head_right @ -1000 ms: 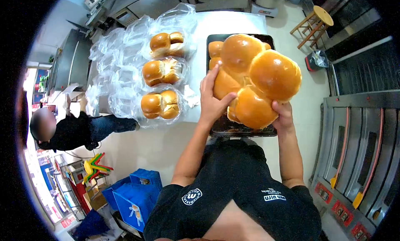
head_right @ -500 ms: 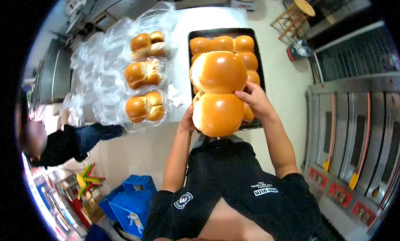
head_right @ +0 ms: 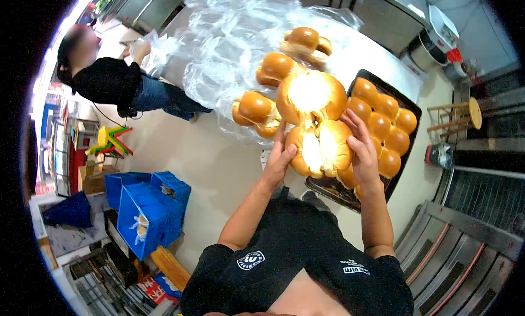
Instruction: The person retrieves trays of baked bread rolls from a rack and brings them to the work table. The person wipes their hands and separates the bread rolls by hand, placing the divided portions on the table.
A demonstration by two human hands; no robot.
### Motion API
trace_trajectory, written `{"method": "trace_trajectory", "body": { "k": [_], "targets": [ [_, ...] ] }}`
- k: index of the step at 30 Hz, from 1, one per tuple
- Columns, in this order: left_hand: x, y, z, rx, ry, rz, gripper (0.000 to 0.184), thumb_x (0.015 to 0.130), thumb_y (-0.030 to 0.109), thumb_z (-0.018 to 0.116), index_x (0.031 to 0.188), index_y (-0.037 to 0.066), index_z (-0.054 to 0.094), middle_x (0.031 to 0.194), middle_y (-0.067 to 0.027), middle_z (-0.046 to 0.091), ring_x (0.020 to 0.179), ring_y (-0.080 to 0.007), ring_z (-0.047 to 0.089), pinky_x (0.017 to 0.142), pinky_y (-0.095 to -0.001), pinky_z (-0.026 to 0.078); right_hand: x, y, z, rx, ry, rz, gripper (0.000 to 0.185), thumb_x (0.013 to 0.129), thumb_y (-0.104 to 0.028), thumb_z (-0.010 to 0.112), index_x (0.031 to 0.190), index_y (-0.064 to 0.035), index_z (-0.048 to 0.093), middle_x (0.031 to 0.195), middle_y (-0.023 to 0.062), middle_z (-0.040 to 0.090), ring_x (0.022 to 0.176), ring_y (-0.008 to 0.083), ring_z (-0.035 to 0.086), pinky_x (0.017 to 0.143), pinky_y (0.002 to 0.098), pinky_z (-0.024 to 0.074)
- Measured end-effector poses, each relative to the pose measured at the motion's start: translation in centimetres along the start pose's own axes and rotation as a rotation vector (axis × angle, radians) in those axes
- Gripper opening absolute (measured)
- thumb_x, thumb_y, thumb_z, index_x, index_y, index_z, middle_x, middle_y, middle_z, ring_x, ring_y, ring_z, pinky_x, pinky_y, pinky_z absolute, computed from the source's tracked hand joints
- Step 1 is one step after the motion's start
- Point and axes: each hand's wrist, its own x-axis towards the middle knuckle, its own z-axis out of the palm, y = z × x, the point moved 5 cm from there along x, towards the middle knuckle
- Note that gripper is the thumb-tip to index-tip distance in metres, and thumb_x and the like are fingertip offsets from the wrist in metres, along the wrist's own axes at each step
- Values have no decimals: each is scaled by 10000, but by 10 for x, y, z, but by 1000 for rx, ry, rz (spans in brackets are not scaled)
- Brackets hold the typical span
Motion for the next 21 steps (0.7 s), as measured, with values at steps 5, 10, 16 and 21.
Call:
{"method": "trace_trajectory", "body": {
  "k": [5,10,16,21],
  "targets": [
    [23,72,-106,-66,252,150,976,1002,382,699,1687,68,78,1565,-180,384,1454,-283,399,1224,-411,309,117,27,112,71,-210,143,729,955,-241,612,1593,19,375,1530,226,504,1399,274,520,1185,364,401],
    [61,97,-265,-231,523,117,940,1028,451,665,1676,46,119,1639,-178,332,1499,-292,360,1243,-422,299,272,127,241,10,-332,502,613,981,-233,637,1528,0,490,1430,173,615,1314,235,596,1159,358,432],
    [115,86,-426,-183,606,107,952,1051,417,648,1689,50,45,1675,-168,297,1507,-272,365,1234,-416,318,406,252,342,-5,-430,761,585,970,-108,517,1536,32,472,1457,150,611,1353,246,574,1177,379,444],
    [142,45,-493,128,685,-79,690,1068,288,650,1604,-39,363,1554,-193,502,1415,-214,498,1163,-348,397,454,309,356,-557,-490,725,567,954,-136,510,1513,-57,563,1461,136,617,1367,246,554,1156,366,424]
  ]
}}
